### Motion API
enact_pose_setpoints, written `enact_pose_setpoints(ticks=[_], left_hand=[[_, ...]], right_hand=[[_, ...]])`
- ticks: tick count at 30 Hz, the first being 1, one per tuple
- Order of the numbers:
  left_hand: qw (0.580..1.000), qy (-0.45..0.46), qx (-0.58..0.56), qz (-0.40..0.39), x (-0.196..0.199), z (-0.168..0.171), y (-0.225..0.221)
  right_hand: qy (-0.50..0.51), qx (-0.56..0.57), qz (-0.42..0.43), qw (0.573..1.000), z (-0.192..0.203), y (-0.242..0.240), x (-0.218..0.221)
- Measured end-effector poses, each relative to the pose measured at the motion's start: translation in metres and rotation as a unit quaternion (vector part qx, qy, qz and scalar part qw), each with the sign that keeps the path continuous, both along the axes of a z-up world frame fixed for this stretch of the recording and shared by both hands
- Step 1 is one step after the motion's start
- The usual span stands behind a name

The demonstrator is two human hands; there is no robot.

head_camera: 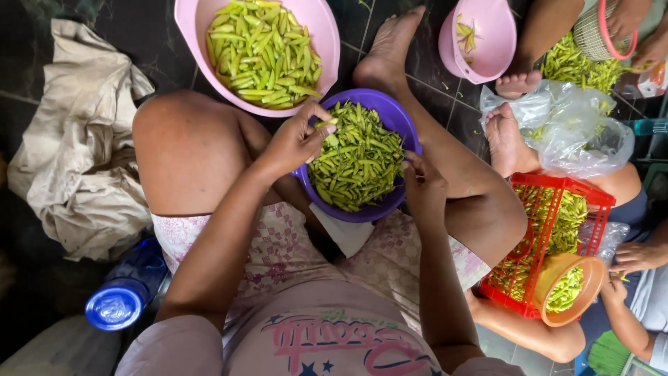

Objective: The person is sitting on the floor, picking up green beans from one container, snapping off the ends, and placing the cleaned beans into a separate bowl.

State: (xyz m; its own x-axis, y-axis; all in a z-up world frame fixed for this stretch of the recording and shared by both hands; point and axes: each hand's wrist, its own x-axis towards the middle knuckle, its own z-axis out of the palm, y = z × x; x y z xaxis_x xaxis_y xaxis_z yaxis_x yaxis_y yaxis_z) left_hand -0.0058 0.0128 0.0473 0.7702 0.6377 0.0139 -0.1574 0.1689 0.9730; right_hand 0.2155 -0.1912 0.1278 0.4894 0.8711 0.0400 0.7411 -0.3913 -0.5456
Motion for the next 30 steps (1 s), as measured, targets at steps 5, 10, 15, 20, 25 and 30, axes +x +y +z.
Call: enact_pose_setpoints(ticks=[5, 10, 15, 20, 25, 30], left_hand=[[1.000, 0.018, 0.003, 0.016, -0.014, 0.048, 0.005], [0.999, 0.022, 0.011, 0.031, -0.008, 0.003, 0.013], [0.989, 0.032, 0.065, 0.128, -0.023, 0.020, 0.031], [0.992, 0.017, 0.067, 0.101, -0.013, 0.019, 0.022], [0.997, -0.074, 0.017, 0.011, 0.004, 0.008, -0.008], [0.990, -0.067, -0.054, -0.113, 0.021, 0.004, -0.022]], right_hand=[[-0.002, 0.014, 0.095, 0.995, -0.012, 0.027, -0.041], [-0.012, -0.047, 0.117, 0.992, -0.030, 0.033, -0.033], [0.047, -0.087, 0.013, 0.995, -0.010, 0.030, -0.028], [0.278, -0.042, -0.033, 0.959, 0.015, 0.028, -0.029], [0.344, 0.064, -0.018, 0.936, 0.003, 0.042, -0.036], [0.215, 0.098, 0.029, 0.971, 0.013, 0.063, -0.044]])
